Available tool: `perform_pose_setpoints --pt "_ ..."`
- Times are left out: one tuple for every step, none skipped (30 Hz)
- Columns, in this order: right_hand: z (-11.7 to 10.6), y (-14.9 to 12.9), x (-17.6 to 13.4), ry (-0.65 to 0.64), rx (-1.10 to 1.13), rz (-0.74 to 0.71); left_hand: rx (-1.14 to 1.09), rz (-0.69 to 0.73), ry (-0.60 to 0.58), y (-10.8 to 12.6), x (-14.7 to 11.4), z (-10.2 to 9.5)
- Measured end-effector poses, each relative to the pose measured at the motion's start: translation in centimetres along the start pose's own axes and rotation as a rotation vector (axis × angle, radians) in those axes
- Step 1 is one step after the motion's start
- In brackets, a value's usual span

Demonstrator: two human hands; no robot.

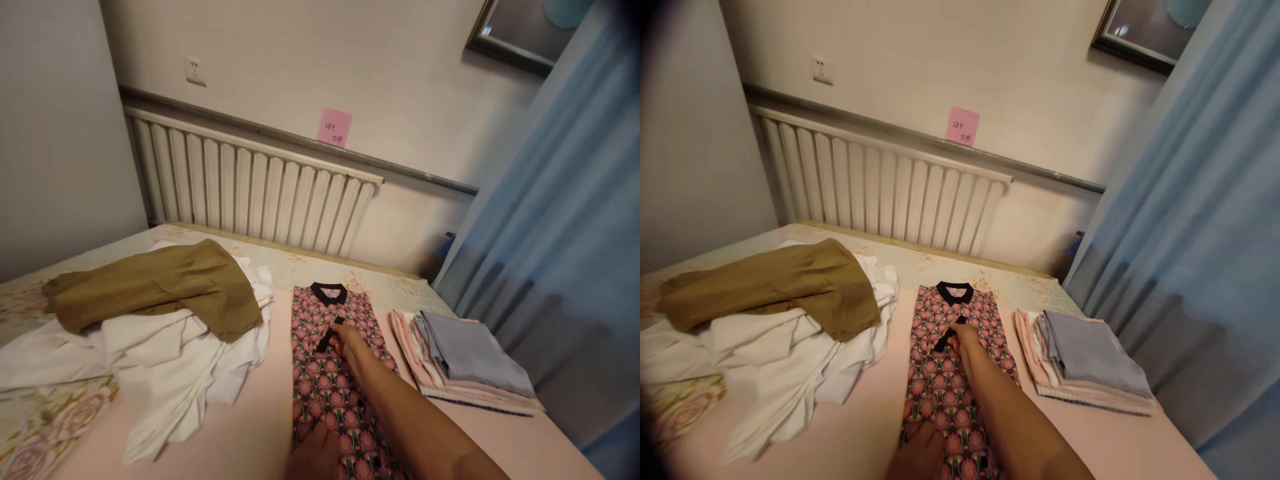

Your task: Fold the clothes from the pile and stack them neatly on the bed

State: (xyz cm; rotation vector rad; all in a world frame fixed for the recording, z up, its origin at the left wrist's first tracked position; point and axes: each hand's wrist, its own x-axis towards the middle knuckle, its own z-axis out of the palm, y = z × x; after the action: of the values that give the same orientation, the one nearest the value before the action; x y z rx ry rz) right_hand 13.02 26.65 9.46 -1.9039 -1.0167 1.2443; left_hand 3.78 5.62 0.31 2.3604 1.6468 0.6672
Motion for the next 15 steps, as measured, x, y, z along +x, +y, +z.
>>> perform_pose_setpoints --pt "0.3 -0.2 -0.1 0.010 -0.040 -0.028 -0.008 0.008 0.002 -0.2 0.0 0.2" --pt "0.6 -0.5 -0.2 0.026 -0.081 -0.067 -0.019 0.011 -0.001 -0.4 0.1 0.4" --pt "0.9 -0.9 -0.3 0.048 -0.123 -0.120 -0.033 0.014 -0.013 -0.6 0.2 0.6" --pt "1.0 -1.4 -0.4 0.076 -0.164 -0.185 -0.047 0.024 -0.036 -0.8 0.2 0.8" --pt "0.9 -2.0 -0.5 0.110 -0.203 -0.259 -0.058 0.036 -0.062 -1.0 0.2 1.0" --pt "0.7 -2.7 -0.6 0.148 -0.241 -0.336 -0.062 0.045 -0.082 -1.1 0.3 1.3" --pt "0.4 -3.3 -0.6 0.189 -0.276 -0.406 -0.060 0.048 -0.092 -1.2 0.3 1.5" --pt "-0.1 -3.9 -0.5 0.232 -0.311 -0.464 -0.054 0.044 -0.088 -1.2 0.2 1.7" --pt "-0.6 -4.4 -0.4 0.275 -0.345 -0.508 -0.046 0.033 -0.071 -1.2 0.2 1.9" --pt "-1.3 -4.6 -0.2 0.316 -0.378 -0.535 -0.040 0.016 -0.046 -1.1 0.2 2.0" --pt "-1.9 -4.6 0.1 0.353 -0.411 -0.547 -0.038 0.004 -0.024 -1.1 0.1 2.1" --pt "-2.5 -4.4 0.5 0.383 -0.443 -0.544 -0.043 0.007 -0.013 -1.0 0.1 2.1" --pt "-3.0 -4.0 1.0 0.405 -0.475 -0.532 -0.053 0.022 -0.013 -0.9 0.1 2.1" --pt "-3.4 -3.3 1.5 0.416 -0.505 -0.514 -0.067 0.047 -0.021 -0.8 0.1 2.0" --pt "-3.7 -2.5 2.1 0.415 -0.532 -0.492 -0.083 0.073 -0.029 -0.7 0.1 1.9"
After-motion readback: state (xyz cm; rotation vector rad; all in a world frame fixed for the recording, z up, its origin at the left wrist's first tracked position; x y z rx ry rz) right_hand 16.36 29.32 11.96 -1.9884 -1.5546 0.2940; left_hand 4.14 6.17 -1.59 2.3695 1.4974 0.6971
